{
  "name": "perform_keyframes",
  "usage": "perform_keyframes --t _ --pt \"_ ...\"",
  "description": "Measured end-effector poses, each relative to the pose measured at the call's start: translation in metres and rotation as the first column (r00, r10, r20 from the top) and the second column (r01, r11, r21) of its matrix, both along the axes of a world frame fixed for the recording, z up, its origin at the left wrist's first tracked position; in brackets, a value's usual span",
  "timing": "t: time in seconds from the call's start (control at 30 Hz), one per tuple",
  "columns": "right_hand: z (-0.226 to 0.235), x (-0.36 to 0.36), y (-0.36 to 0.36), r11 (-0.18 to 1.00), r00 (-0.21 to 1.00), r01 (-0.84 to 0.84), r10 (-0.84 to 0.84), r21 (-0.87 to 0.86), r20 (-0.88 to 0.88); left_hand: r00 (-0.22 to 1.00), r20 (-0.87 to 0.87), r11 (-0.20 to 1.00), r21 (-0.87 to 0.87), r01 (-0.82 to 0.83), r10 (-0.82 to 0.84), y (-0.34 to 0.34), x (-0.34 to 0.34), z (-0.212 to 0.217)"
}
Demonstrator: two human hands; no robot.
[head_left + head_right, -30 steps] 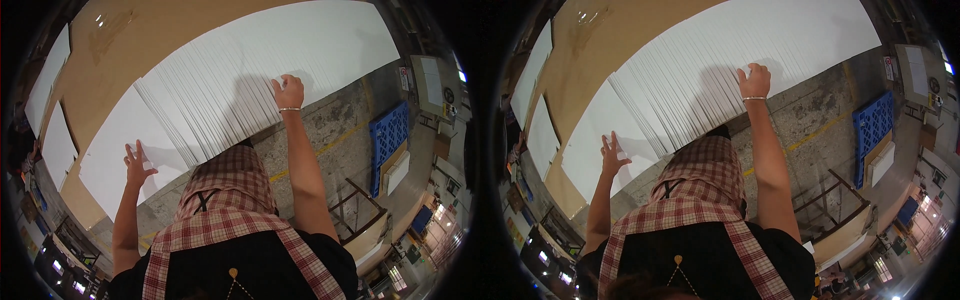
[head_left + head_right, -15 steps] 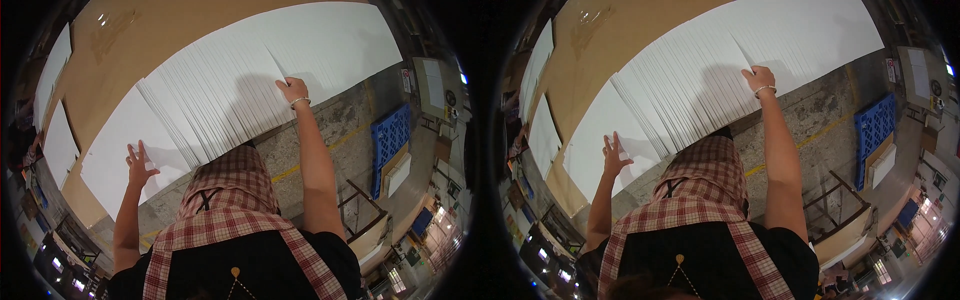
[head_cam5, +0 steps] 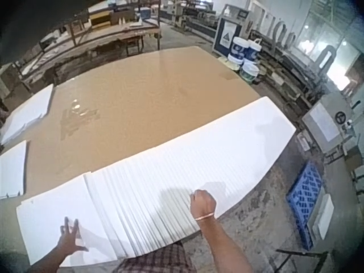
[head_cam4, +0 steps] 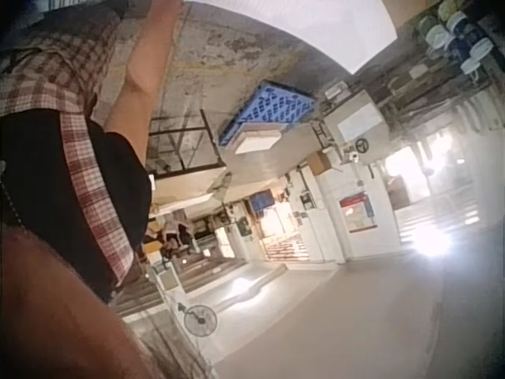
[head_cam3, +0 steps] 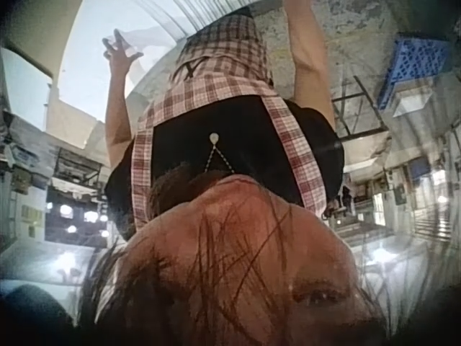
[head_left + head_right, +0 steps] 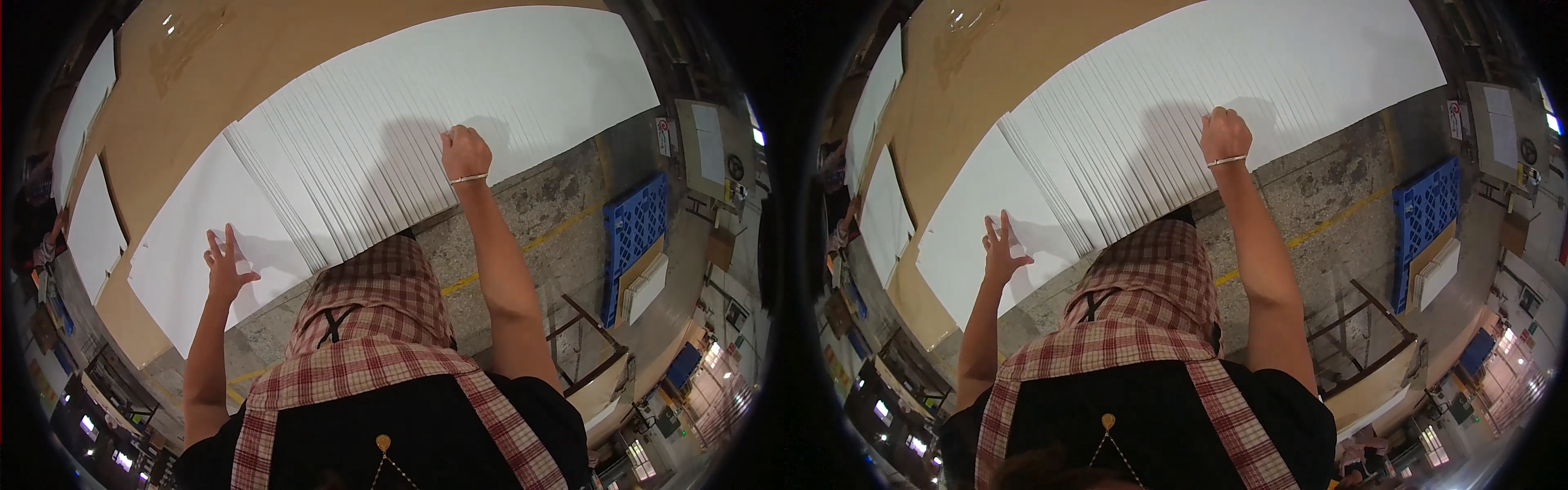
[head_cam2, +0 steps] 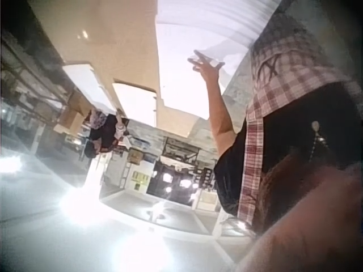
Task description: The recorder is sorting, inspecting, and checking large stacks of white paper on a work table.
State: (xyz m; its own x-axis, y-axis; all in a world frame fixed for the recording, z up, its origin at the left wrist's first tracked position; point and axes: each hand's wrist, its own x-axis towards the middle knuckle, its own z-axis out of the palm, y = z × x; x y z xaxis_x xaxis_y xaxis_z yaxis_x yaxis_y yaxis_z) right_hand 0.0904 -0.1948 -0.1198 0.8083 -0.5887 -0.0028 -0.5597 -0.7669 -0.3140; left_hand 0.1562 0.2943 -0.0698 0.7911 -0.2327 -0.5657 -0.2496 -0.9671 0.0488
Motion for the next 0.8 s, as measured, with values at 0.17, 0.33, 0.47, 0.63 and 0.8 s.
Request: perform_keyframes --t 0.17,0.33,0.47,0.63,0.8 --pt "0.000 0.001 -0.015 0.990 0.990 0.097 -0.106 0.102 0.093 1.000 -0.012 1.000 -0.011 -0.009 0.009 -0.001 0.000 0.001" --pt "-0.004 0.004 -0.032 0.810 0.981 0.193 -0.166 0.554 -0.099 1.000 -0.011 1.000 -0.006 -0.008 0.008 0.000 -0.001 0.000" --pt "-0.004 0.002 -0.027 0.838 0.985 0.172 -0.154 0.517 -0.077 1.000 -0.016 0.999 -0.032 -0.013 0.013 0.001 -0.002 0.003" --pt "0.004 0.006 -0.020 0.855 0.985 0.169 -0.132 0.490 -0.110 1.000 0.009 1.000 -0.020 0.014 -0.014 0.005 -0.001 0.003" --pt "0.003 0.001 -0.026 0.994 0.979 0.080 -0.066 -0.068 0.195 1.000 -0.016 1.000 0.003 -0.015 0.015 0.004 -0.001 0.000"
